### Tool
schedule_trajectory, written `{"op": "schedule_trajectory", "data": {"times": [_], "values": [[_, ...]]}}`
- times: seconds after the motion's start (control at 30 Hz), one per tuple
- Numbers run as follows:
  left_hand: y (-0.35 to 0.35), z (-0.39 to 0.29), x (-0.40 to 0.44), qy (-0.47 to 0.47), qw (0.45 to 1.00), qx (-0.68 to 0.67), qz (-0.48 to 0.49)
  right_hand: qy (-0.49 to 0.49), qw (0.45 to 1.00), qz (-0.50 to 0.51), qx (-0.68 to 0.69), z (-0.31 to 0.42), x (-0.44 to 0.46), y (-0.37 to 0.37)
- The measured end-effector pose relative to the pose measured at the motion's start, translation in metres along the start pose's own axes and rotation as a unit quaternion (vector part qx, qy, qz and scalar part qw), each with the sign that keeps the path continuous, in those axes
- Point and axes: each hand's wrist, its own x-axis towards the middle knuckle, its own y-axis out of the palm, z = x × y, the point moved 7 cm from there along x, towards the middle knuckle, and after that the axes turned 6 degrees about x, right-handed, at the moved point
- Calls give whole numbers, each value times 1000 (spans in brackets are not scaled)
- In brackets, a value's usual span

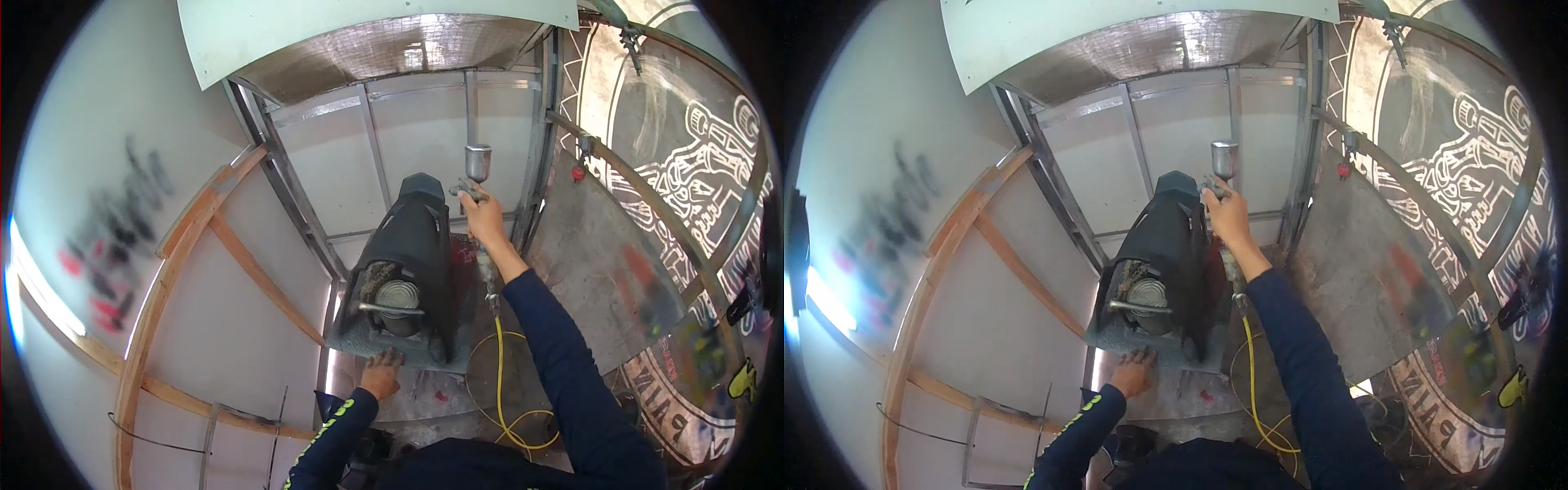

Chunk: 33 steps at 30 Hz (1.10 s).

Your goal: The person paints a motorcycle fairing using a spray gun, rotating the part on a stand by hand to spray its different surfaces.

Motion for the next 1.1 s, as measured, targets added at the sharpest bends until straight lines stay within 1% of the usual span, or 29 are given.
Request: {"op": "schedule_trajectory", "data": {"times": [0.1,0.17,0.2,0.23,0.3,0.37,0.47,0.53,0.6,0.67,0.8,0.87,0.9,0.97,1.0,1.1], "values": [[-19,-20,6,21,1000,-7,10,-9,1000,25,-15,6,25,29],[-19,-29,16,29,999,-12,8,-3,997,74,-5,11,33,49],[-18,-34,21,40,999,-14,4,-2,997,77,-6,15,33,56],[-17,-37,27,38,999,-17,5,14,996,89,-14,18,32,63],[-13,-47,36,69,997,-10,20,31,994,105,-22,13,35,74],[-9,-53,45,68,997,-15,16,-12,993,98,-57,12,42,82],[-21,-65,50,72,997,-29,14,20,991,105,-81,1,50,82],[-30,-70,51,71,997,-40,17,11,992,97,-85,-19,63,81],[-30,-73,53,69,995,-63,48,2,992,88,-86,-45,79,80],[-29,-75,53,74,994,-63,43,-59,988,35,-136,-60,94,78],[-23,-79,52,76,995,-56,15,-32,983,65,-171,-32,86,88],[-24,-78,53,75,995,-64,21,27,983,106,-148,-19,77,102],[-24,-79,53,78,994,-72,27,28,983,106,-148,-9,73,106],[-21,-78,55,77,993,-79,30,32,978,158,-136,5,64,123],[-22,-77,54,75,993,-84,32,33,977,158,-136,7,62,130],[-25,-72,55,81,989,-105,62,2,973,192,-127,20,53,153]]}}
